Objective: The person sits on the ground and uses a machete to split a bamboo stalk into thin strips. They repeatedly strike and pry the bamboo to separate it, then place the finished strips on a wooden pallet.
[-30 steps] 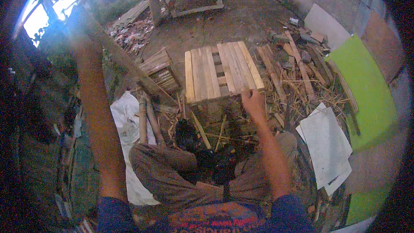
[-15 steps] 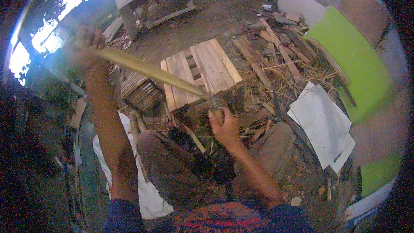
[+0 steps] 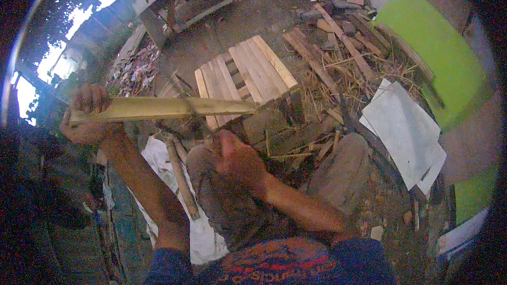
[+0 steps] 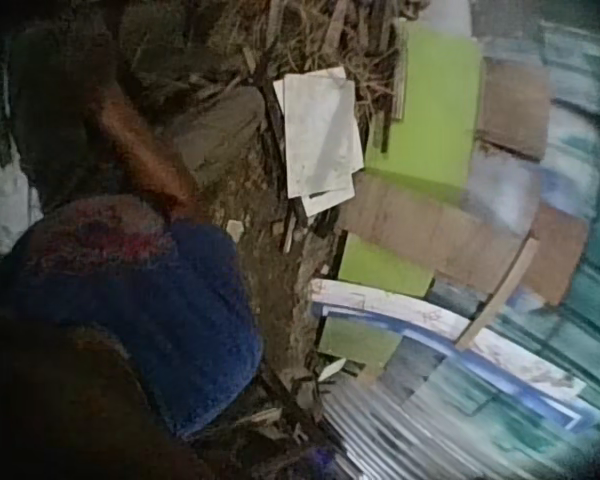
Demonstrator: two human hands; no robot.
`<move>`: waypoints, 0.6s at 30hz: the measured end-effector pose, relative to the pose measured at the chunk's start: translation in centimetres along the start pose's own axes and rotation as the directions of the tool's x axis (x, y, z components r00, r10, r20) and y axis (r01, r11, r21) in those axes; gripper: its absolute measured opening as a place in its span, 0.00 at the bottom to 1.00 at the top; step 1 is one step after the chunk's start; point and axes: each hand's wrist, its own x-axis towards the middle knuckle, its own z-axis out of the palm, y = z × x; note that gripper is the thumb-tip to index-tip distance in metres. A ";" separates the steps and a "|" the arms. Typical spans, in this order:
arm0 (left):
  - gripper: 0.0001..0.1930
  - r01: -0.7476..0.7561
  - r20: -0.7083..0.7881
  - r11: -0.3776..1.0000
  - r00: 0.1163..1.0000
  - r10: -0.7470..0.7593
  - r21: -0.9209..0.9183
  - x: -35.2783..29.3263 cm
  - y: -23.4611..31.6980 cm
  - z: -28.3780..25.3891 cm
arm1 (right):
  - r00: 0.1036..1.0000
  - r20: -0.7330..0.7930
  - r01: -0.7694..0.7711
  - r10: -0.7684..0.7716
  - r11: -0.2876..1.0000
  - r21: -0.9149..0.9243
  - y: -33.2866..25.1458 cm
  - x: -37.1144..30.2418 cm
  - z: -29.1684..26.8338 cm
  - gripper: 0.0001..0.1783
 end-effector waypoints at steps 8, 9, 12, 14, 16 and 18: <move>0.15 -0.048 -0.052 0.997 0.998 0.046 -0.053 -1.3 0.0 1.5 | 0.939 0.090 -0.304 0.333 0.921 -0.244 4.3 0.1 -0.9 0.22; 0.15 -0.044 -0.051 0.997 0.998 0.041 -0.056 -1.6 0.1 1.3 | 0.960 0.083 -0.250 0.266 0.954 -0.165 3.7 -0.1 -0.7 0.21; 0.15 -0.090 -0.090 0.995 0.992 0.086 -0.046 -1.9 -0.2 1.4 | 1.000 0.011 -0.019 0.019 1.000 -0.002 0.5 -0.3 -0.4 0.20; 0.15 -0.079 -0.118 0.996 0.990 0.073 -0.044 -1.9 -0.4 2.1 | 0.975 -0.062 0.215 -0.214 0.977 0.000 -1.4 -1.3 -0.2 0.19; 0.15 -0.062 -0.121 0.998 0.991 0.059 -0.026 -1.9 -0.1 2.2 | 0.997 0.009 -0.079 0.082 0.985 -0.154 3.4 -1.3 0.0 0.18; 0.15 -0.047 -0.118 0.999 0.992 0.047 0.000 -2.3 0.2 1.8 | 0.969 0.031 -0.231 0.243 0.950 -0.209 5.2 -0.9 -0.3 0.18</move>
